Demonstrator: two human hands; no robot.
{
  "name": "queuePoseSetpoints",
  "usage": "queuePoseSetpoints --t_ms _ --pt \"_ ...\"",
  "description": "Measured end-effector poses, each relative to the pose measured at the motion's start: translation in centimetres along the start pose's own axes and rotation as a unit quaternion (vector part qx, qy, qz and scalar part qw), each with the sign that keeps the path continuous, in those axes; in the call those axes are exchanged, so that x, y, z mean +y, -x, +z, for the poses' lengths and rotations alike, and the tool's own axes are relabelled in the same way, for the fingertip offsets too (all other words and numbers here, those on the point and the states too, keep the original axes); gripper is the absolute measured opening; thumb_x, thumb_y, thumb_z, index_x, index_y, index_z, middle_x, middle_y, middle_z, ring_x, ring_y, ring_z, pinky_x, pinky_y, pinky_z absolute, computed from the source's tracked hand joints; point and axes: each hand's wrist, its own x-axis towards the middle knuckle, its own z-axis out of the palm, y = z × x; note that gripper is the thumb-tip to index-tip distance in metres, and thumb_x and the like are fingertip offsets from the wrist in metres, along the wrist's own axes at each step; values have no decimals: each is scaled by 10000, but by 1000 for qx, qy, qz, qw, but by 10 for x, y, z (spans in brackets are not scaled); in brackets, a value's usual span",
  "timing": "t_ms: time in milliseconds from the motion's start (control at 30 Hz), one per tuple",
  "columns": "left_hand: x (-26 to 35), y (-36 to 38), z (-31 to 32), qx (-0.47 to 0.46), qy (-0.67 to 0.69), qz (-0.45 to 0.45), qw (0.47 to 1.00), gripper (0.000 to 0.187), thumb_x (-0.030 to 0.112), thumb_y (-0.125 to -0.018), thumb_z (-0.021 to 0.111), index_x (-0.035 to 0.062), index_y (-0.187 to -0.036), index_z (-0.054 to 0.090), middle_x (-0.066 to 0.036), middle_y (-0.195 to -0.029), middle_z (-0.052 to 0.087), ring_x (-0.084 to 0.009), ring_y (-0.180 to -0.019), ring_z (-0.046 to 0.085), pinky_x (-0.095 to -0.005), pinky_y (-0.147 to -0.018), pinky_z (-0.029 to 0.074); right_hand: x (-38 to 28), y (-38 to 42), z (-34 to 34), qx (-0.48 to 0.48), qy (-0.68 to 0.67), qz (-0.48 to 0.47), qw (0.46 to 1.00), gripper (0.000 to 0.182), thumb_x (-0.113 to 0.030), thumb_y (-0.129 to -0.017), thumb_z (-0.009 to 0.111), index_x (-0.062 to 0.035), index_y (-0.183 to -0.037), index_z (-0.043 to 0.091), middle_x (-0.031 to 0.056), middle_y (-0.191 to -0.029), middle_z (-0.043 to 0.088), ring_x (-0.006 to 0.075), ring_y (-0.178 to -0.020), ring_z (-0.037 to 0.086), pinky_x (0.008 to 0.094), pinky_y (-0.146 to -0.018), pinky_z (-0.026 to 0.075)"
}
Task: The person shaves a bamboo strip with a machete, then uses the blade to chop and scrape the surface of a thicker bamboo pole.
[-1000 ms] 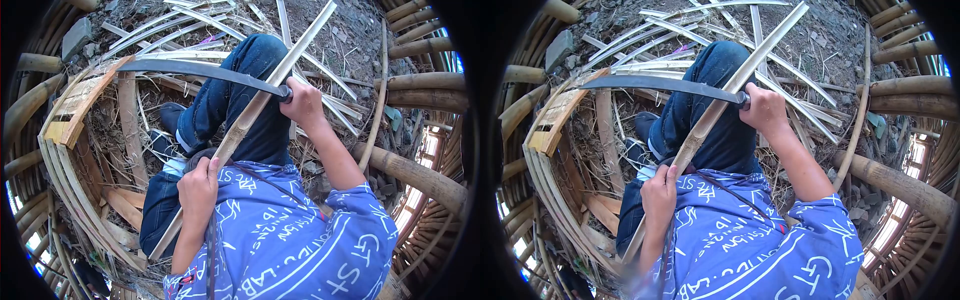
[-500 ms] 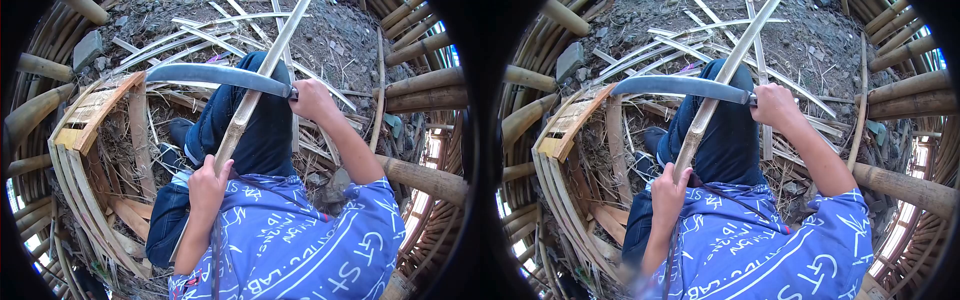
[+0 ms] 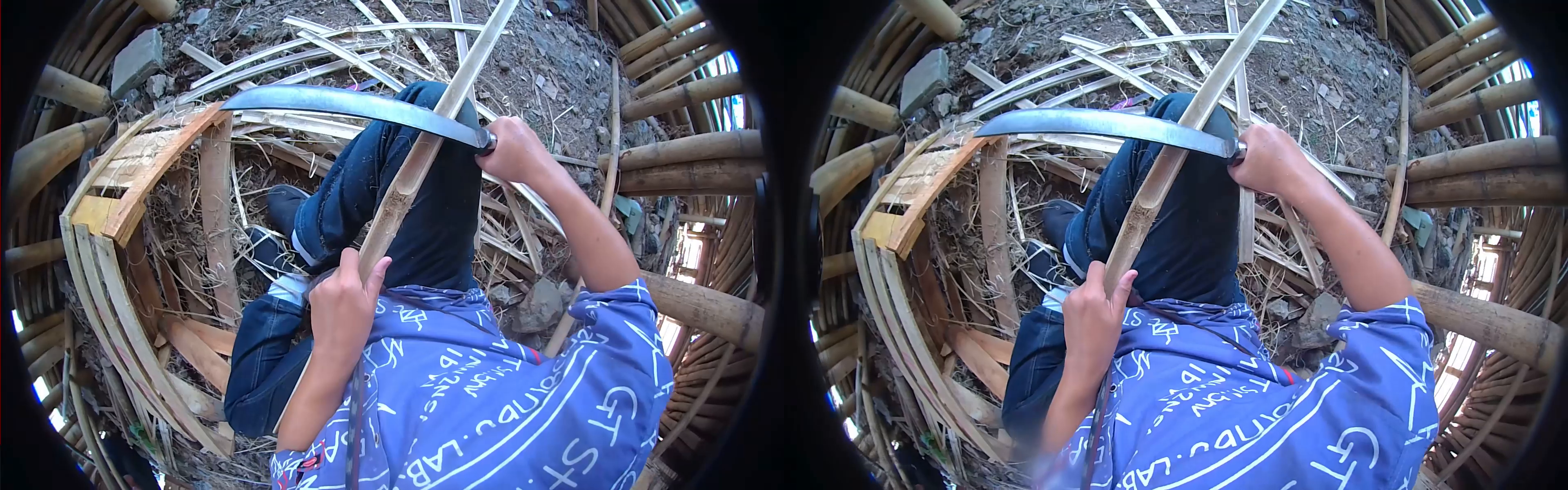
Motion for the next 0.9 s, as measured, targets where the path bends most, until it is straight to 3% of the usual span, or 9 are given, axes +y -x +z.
queuePoseSetpoints --t_ms 33,167,267,400,533,600,667,733,900 --pt "-1 1 0 2 5 -4 1000 361 338 -946 593 8 -830 501 -234 -622 581 -438 -614 607 -488 -530 446 -3 -3 -8 -43 14 17 999 223 -174 -694 647 44 -733 675 273 -712 639 413 -740 662 444 -722 540" --pt "-3 10 -1 18 -1 20 1000 384 382 -929 605 31 -827 491 -183 -590 594 -372 -538 624 -444 -473 482 12 -27 -27 -17 -11 109 994 230 -191 -734 648 37 -741 681 263 -709 654 385 -738 685 423 -717 551" --pt "-3 15 -5 22 10 12 1000 383 379 -928 609 33 -815 490 -182 -585 588 -373 -534 617 -440 -470 477 47 -52 -35 50 -7 84 995 210 -160 -724 637 43 -668 639 194 -610 624 262 -567 617 392 -599 501" --pt "-4 14 -8 25 -2 5 1000 385 374 -925 615 32 -801 488 -178 -573 578 -373 -527 610 -442 -459 463 34 -56 -44 -3 -28 111 993 283 -205 -697 707 59 -754 626 231 -745 614 342 -716 610 416 -720 495" --pt "0 10 -13 -7 13 -34 999 385 363 -923 620 15 -813 497 -232 -647 595 -437 -634 611 -486 -527 445 29 -40 -42 34 -92 103 990 210 -174 -698 678 26 -656 632 117 -590 612 175 -532 541 344 -560 461" --pt "2 6 -16 0 -4 -27 1000 388 369 -921 622 20 -807 496 -225 -644 596 -430 -625 612 -480 -522 446 15 -20 -48 -56 -106 80 990 204 -153 -694 678 16 -602 611 76 -577 619 123 -529 548 304 -531 443" --pt "4 4 -14 -7 -22 -20 1000 391 374 -918 624 25 -802 494 -218 -640 597 -422 -616 613 -475 -517 447 -11 8 -36 -24 -161 78 984 196 -131 -690 656 32 -598 598 109 -553 606 146 -505 555 323 -523 448" --pt "6 1 -7 30 -60 79 995 385 390 -903 638 53 -784 495 -131 -555 582 -306 -501 622 -389 -433 467 -20 14 -26 -88 -154 40 983 194 -60 -680 654 6 -559 517 35 -482 491 95 -473 445 311 -473 381" --pt "4 5 -5 13 -95 56 994 390 396 -896 645 65 -762 488 -112 -547 581 -283 -492 622 -377 -429 471 -17 8 -16 -119 -144 23 982 155 -45 -643 604 36 -584 486 63 -480 462 112 -463 392 337 -466 378"
